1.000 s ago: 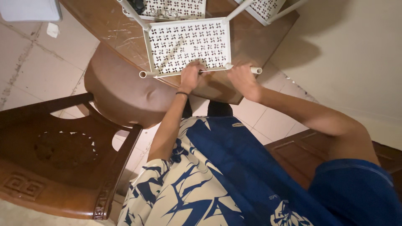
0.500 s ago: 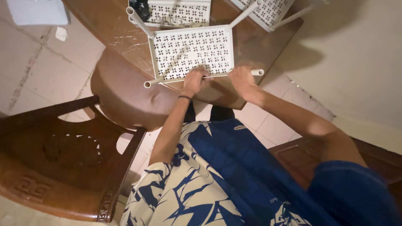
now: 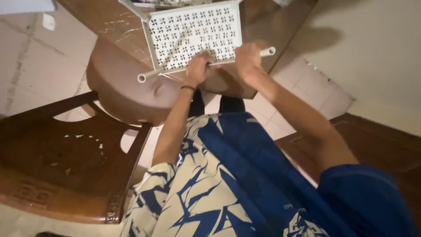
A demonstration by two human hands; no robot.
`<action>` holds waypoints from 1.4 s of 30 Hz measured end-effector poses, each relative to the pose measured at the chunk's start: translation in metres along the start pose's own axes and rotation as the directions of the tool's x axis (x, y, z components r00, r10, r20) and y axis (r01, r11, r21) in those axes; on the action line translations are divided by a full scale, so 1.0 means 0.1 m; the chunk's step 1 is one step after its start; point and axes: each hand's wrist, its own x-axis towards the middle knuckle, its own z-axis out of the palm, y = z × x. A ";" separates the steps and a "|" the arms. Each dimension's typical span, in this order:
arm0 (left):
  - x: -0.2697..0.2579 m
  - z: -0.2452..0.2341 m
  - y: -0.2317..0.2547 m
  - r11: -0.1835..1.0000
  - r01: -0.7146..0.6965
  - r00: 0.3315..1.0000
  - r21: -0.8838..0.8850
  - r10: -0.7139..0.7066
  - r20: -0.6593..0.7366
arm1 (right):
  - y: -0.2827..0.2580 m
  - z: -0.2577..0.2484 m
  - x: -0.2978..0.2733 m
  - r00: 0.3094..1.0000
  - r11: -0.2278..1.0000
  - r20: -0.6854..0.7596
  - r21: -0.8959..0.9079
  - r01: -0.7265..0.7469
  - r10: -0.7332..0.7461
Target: The person assembles a white plastic shelving unit by inserting cylindrical poles into the corner holes of perforated trays. They repeatedly pick up trays and poles, align them, and push the poles into place on a wooden table.
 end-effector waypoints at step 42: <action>-0.02 0.00 0.00 0.981 -0.086 0.996 0.176 0.091 -0.020 | 0.18 0.14 -0.30 0.947 0.902 -0.113 -0.355 0.244 -0.300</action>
